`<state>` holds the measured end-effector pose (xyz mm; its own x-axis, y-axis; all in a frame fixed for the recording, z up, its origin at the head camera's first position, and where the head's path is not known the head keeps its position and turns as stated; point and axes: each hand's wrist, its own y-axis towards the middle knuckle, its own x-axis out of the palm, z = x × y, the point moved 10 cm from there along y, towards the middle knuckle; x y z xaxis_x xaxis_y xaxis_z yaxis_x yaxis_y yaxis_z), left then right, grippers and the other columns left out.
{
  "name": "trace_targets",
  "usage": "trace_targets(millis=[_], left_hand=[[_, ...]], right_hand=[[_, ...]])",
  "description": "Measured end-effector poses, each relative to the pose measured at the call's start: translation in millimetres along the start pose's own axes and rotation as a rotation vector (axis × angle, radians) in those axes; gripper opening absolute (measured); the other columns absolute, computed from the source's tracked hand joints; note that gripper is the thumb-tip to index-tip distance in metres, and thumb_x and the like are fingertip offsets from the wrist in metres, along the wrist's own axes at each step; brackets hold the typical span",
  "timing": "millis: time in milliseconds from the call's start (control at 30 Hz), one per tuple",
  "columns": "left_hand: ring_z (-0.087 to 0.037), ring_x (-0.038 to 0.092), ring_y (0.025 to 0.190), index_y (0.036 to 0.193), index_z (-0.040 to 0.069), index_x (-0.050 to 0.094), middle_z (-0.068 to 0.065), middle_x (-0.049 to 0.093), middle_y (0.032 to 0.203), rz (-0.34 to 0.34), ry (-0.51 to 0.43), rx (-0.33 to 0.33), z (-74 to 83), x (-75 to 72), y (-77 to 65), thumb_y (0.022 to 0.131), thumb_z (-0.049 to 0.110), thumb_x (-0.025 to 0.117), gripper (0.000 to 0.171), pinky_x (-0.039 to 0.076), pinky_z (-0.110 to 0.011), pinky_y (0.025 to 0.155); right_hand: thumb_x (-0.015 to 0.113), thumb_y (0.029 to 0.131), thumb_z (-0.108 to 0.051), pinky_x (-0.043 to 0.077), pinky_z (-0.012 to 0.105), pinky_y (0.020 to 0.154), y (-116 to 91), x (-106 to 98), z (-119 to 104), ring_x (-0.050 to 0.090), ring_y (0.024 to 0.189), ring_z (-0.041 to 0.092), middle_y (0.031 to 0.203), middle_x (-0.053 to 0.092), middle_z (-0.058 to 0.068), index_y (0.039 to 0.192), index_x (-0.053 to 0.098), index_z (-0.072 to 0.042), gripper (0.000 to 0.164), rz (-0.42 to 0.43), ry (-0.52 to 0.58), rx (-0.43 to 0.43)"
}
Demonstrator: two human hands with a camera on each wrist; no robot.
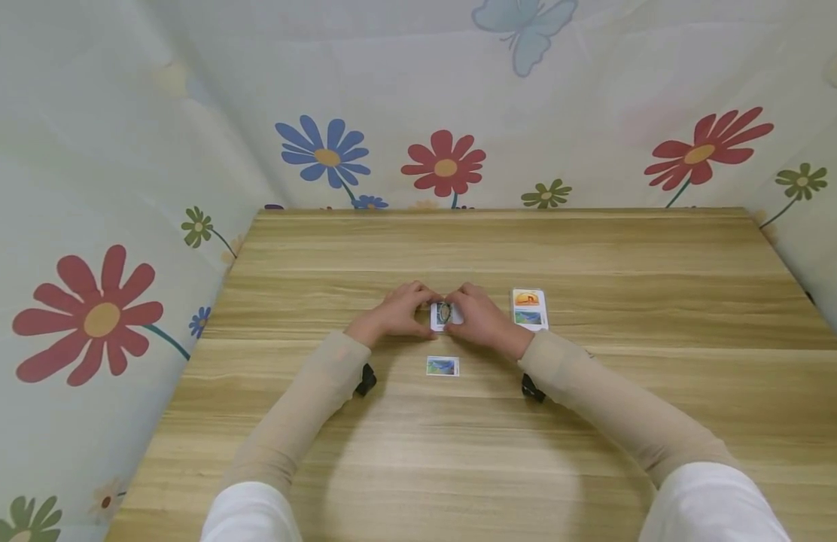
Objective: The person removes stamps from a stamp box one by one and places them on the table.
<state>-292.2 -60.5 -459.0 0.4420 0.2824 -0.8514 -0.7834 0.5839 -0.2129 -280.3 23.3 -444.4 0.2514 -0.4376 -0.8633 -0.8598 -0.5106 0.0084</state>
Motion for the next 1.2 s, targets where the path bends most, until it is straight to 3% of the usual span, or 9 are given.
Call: trace_targets(millis=[500, 1200], left_hand=[[-0.028, 0.041, 0.118, 0.136, 0.013, 0.05, -0.009, 0.048, 0.128, 0.008, 0.0, 0.0, -0.2, -1.2, 0.6, 0.078, 0.033, 0.077, 0.067, 0.033, -0.047, 0.1], [-0.026, 0.042, 0.118, 0.134, 0.013, 0.052, -0.007, 0.048, 0.126, 0.014, -0.024, 0.014, -3.4, 1.1, 2.7, 0.077, 0.032, 0.078, 0.066, 0.032, -0.047, 0.1]], right_hand=[[0.077, 0.078, -0.023, 0.046, 0.036, 0.078, 6.4, -0.8, -0.1, 0.051, 0.096, 0.028, 0.111, 0.055, 0.02, 0.121, 0.059, 0.004, 0.053, -0.062, -0.005, 0.02], [0.079, 0.076, -0.025, 0.046, 0.035, 0.077, 6.9, 0.1, 2.3, 0.051, 0.096, 0.028, 0.109, 0.058, 0.018, 0.116, 0.063, 0.001, 0.05, -0.051, -0.013, 0.022]])
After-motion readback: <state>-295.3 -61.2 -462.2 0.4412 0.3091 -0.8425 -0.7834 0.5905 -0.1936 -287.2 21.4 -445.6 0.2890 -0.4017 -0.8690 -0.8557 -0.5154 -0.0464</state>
